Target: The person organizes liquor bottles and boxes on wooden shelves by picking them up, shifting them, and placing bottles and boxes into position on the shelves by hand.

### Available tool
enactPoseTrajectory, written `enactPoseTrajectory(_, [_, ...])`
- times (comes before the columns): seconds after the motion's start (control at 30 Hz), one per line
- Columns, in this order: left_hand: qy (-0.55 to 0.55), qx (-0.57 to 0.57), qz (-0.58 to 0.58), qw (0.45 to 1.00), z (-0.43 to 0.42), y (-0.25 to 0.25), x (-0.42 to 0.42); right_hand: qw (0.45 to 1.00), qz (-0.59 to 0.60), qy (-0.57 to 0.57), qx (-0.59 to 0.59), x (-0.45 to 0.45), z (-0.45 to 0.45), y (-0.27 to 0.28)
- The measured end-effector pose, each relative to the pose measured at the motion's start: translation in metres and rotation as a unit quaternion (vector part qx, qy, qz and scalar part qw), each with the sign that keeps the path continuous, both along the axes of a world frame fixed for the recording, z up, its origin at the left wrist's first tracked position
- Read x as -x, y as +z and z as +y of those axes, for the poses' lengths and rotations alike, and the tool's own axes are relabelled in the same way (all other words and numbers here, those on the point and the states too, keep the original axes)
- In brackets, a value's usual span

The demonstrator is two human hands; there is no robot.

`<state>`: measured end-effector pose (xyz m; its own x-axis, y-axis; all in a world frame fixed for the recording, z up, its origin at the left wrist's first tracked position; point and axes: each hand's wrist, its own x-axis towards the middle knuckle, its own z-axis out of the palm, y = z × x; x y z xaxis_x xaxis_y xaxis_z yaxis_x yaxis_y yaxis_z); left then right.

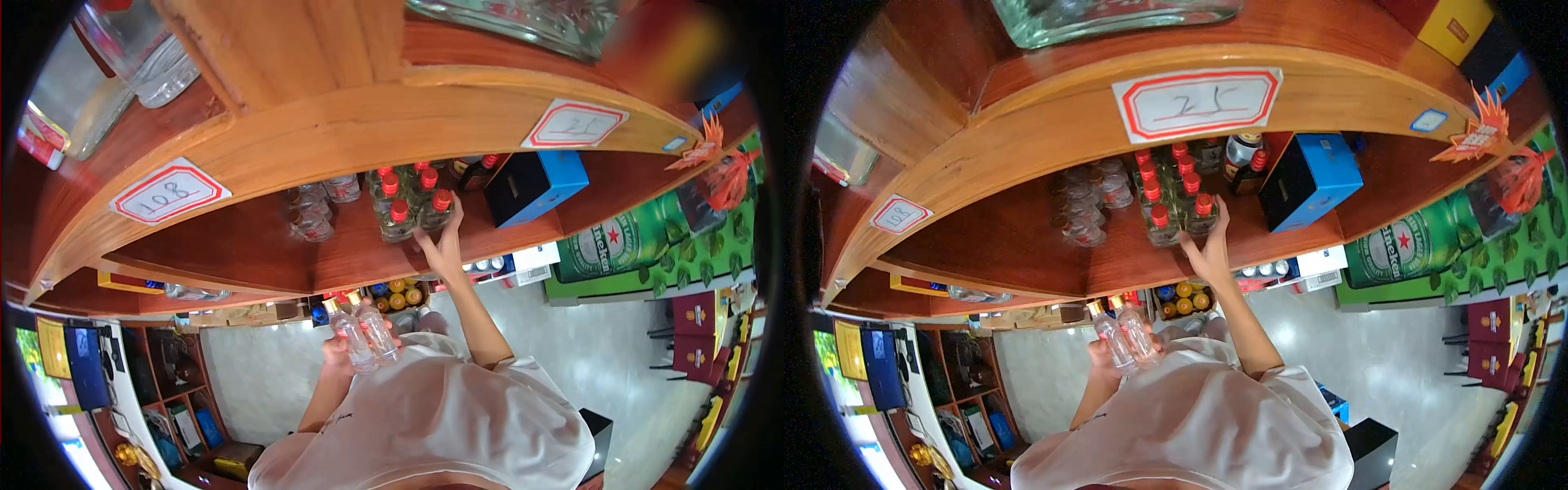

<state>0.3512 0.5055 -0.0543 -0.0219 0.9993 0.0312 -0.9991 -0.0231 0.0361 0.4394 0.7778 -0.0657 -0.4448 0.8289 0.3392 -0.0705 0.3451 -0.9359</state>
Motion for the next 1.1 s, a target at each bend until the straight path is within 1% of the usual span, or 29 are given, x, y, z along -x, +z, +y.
enactPoseTrajectory(0.07, [0.005,0.005,0.008,1.0,0.005,-0.001,-0.006,0.996,-0.073,0.021,-0.036,-0.012,0.002,-0.003])
enactPoseTrajectory(0.1, [0.007,0.007,0.011,1.0,0.008,0.0,-0.011,0.997,-0.064,0.031,-0.004,-0.013,0.001,0.003])
enactPoseTrajectory(0.2, [0.011,-0.005,0.02,1.0,0.022,0.003,-0.023,0.995,-0.087,0.032,-0.028,-0.008,0.009,-0.01])
enactPoseTrajectory(0.23, [0.01,0.001,0.026,1.0,0.029,0.004,-0.026,0.995,-0.093,0.025,-0.039,-0.007,0.009,-0.01])
enactPoseTrajectory(0.27, [0.009,0.007,0.031,0.999,0.033,0.003,-0.031,0.991,-0.094,0.005,-0.096,-0.007,0.009,-0.01])
enactPoseTrajectory(0.43, [0.014,0.072,0.058,0.996,0.052,0.014,-0.052,0.996,-0.088,0.002,-0.034,-0.011,0.008,0.006])
enactPoseTrajectory(0.5, [0.021,0.081,0.064,0.994,0.059,0.016,-0.058,0.996,-0.074,-0.019,-0.052,-0.016,0.013,-0.007])
enactPoseTrajectory(0.53, [0.028,0.086,0.065,0.994,0.062,0.018,-0.06,0.996,-0.067,-0.026,-0.061,-0.019,0.012,-0.003])
enactPoseTrajectory(0.57, [0.043,0.092,0.072,0.992,0.065,0.021,-0.064,0.986,-0.12,-0.047,-0.107,-0.029,0.012,0.001])
enactPoseTrajectory(0.6, [0.059,0.098,0.08,0.99,0.067,0.027,-0.068,0.987,-0.111,-0.049,-0.107,-0.039,0.011,0.002])
enactPoseTrajectory(0.67, [0.091,0.117,0.094,0.984,0.073,0.036,-0.072,0.977,-0.123,-0.062,-0.161,-0.065,0.01,0.016])
enactPoseTrajectory(0.73, [0.117,0.15,0.104,0.976,0.075,0.04,-0.078,0.993,-0.097,0.044,-0.048,-0.093,0.009,0.01])
enactPoseTrajectory(0.77, [0.137,0.156,0.109,0.972,0.077,0.041,-0.08,0.992,-0.086,0.093,0.013,-0.1,0.008,0.007])
enactPoseTrajectory(0.8, [0.13,0.161,0.104,0.973,0.078,0.048,-0.081,0.984,-0.08,0.152,0.053,-0.103,0.004,0.017])
enactPoseTrajectory(0.87, [0.112,0.165,0.109,0.974,0.078,0.048,-0.082,0.954,-0.07,0.261,0.131,-0.109,-0.009,0.042])
enactPoseTrajectory(0.9, [0.095,0.165,0.144,0.971,0.08,0.057,-0.082,0.927,-0.055,0.314,0.197,-0.108,-0.016,0.04])
enactPoseTrajectory(1.0, [0.035,0.2,0.204,0.958,0.075,0.049,-0.083,0.859,-0.097,0.383,0.326,-0.106,-0.012,0.049])
enactPoseTrajectory(1.03, [0.014,0.209,0.207,0.956,0.072,0.056,-0.083,0.853,-0.114,0.397,0.319,-0.103,-0.01,0.055])
enactPoseTrajectory(1.1, [0.023,0.186,0.215,0.958,0.064,0.053,-0.081,0.839,-0.15,0.424,0.305,-0.097,-0.01,0.066])
